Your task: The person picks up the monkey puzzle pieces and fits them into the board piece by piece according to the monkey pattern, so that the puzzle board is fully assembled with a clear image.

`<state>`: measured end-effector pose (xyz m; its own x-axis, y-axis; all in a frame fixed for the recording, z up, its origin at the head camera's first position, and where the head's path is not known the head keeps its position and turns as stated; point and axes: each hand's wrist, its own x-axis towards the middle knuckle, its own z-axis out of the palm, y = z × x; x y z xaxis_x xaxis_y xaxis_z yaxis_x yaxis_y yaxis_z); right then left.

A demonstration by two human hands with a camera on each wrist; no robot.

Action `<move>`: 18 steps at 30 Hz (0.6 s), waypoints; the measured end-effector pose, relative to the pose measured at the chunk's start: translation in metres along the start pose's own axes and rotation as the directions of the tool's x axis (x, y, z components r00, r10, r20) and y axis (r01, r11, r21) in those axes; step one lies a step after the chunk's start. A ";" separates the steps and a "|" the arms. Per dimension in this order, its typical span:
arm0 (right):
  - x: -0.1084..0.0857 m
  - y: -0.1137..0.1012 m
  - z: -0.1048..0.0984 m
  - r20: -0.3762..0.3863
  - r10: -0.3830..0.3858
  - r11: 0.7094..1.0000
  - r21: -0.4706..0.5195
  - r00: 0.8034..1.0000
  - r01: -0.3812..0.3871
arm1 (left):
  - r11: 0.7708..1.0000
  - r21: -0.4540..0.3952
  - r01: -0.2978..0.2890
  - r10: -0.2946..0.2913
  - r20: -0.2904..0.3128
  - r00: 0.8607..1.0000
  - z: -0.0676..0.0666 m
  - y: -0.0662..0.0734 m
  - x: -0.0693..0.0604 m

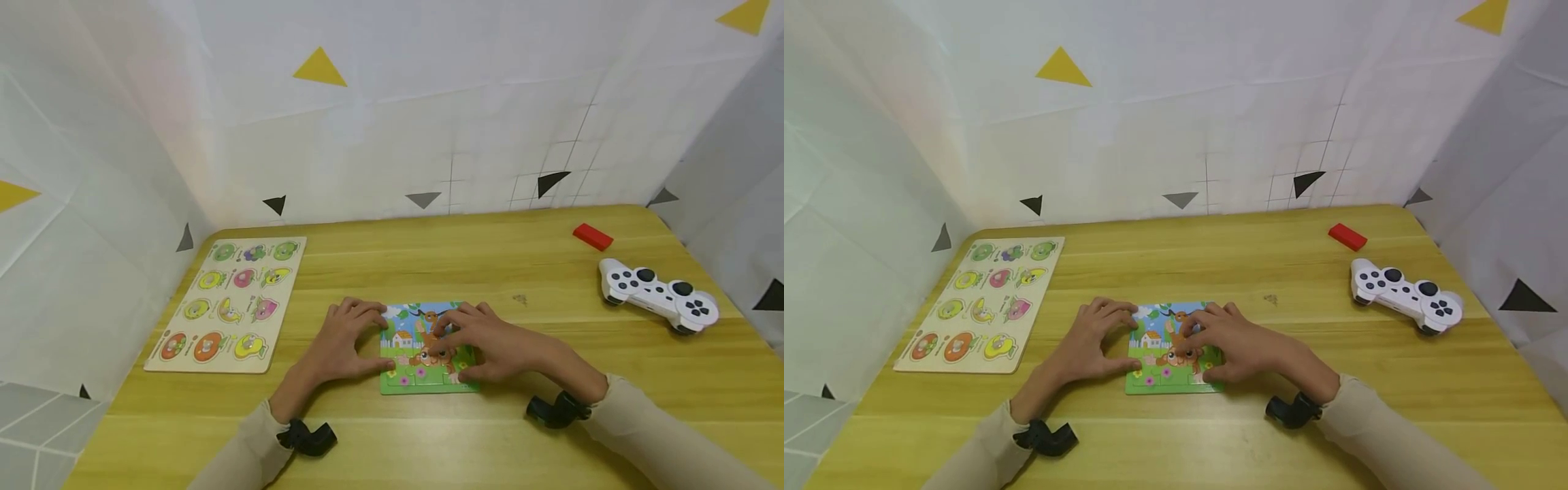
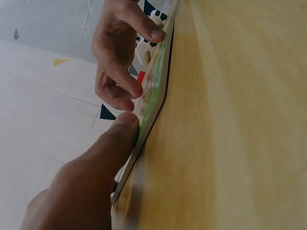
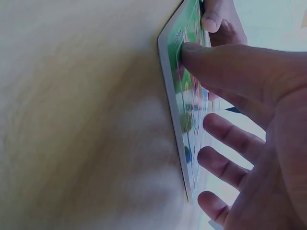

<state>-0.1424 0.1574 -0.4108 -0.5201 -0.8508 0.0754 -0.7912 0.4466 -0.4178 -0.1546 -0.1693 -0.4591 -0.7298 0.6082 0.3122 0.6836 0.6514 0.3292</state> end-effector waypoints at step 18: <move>-0.001 0.008 0.003 -0.068 0.023 0.994 0.109 0.997 -0.016 | 1.000 -0.026 -0.001 0.001 -0.008 1.000 0.005 -0.002 0.000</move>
<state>-0.1469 0.1613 -0.4172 -0.5592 -0.8192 0.1273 -0.7430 0.4271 -0.5153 -0.1560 -0.1683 -0.4637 -0.7293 0.6052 0.3192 0.6841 0.6389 0.3519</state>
